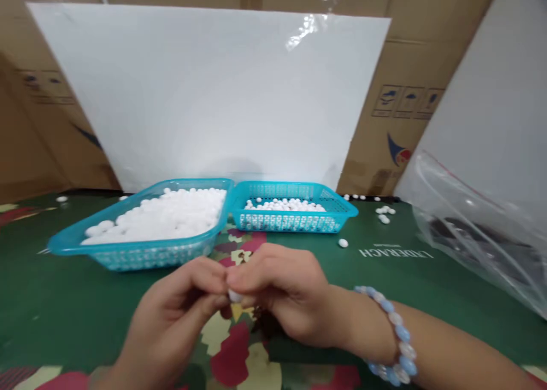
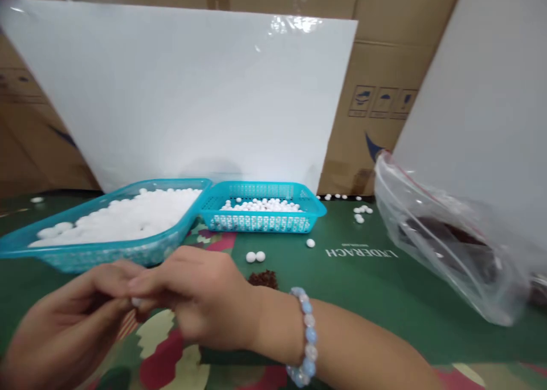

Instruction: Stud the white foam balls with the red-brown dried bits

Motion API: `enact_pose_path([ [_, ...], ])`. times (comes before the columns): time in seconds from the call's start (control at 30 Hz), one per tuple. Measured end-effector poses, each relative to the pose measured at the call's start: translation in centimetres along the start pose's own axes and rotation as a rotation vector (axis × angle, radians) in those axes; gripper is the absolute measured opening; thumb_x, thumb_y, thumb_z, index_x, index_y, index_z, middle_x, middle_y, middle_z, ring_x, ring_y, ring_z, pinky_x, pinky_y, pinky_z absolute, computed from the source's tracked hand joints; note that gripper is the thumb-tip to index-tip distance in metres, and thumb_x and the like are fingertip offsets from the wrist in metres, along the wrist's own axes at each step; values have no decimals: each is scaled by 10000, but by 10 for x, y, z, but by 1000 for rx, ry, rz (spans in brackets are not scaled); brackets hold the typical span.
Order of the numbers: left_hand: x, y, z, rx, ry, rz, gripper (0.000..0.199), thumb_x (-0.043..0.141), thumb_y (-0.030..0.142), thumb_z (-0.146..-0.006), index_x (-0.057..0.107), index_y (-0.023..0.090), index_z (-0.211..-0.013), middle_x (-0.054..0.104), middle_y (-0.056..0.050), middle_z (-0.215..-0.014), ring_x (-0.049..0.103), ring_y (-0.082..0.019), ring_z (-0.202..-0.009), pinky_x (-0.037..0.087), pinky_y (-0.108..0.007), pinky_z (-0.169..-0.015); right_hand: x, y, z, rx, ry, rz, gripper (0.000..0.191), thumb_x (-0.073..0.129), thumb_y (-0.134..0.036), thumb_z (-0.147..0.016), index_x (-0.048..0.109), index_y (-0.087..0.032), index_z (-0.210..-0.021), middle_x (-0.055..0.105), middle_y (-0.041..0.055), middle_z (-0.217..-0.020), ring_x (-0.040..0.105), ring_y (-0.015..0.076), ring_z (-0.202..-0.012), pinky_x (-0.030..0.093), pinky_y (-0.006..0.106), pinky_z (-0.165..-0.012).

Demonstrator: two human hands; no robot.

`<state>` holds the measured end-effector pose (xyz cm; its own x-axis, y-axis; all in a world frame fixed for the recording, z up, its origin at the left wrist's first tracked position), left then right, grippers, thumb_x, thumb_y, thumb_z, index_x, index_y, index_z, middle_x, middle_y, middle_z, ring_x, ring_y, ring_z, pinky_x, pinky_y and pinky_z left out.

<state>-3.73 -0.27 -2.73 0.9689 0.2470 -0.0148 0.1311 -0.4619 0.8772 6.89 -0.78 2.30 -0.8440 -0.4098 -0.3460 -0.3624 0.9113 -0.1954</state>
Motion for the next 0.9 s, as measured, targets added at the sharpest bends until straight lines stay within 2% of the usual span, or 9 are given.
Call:
enact_pose_path([
  [0.1,14,9,-2,33,-51,64,112,545,147,-586,549,199,-487,498,21,-504,463,-81,-437,381,-166,-398,1,2,2,23,-13,-42,148,397,-29,-674,498,-138,-670,554,32,-579,507,72,-560,452,149,-510],
  [0.23,16,1,-4,-58,-72,179,124,536,92,-572,555,184,-491,510,17,-506,484,-84,-441,399,-162,-393,1,9,4,85,8,-113,148,431,-46,-667,503,-172,-698,521,-6,-577,494,63,-522,444,161,-470],
  [0.33,16,-7,-3,-139,-56,243,139,533,69,-558,551,176,-472,531,23,-491,494,-79,-437,399,-151,-395,2,15,5,116,18,-154,134,442,-63,-670,507,-175,-701,498,-19,-573,487,53,-491,434,154,-443],
  [0.47,12,-16,-3,-235,24,274,138,533,53,-537,537,161,-453,541,34,-450,477,-61,-384,386,-135,-373,3,22,5,148,28,-181,109,448,-92,-677,510,-180,-690,464,-32,-563,478,44,-462,428,146,-416],
  [0.67,12,-19,-7,-284,81,236,123,518,59,-535,537,148,-451,526,30,-395,466,-64,-356,375,-146,-358,6,41,12,267,38,-288,61,462,-137,-672,507,-176,-661,448,-29,-580,476,45,-437,428,155,-396],
  [0.9,14,-23,-11,-328,78,234,106,512,75,-563,484,137,-482,517,41,-420,462,-49,-373,364,-131,-362,5,51,12,311,62,-335,58,472,-147,-665,495,-166,-615,439,-36,-567,482,39,-425,425,144,-391],
])
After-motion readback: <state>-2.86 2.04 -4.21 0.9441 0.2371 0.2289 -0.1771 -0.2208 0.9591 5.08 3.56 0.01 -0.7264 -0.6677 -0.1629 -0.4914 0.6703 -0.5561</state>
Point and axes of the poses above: each hand's wrist, its own z-axis away from the middle knuckle, its own x-axis out of the palm, y = z × x, the point moved 9 cm from there along -z, towards the middle knuckle
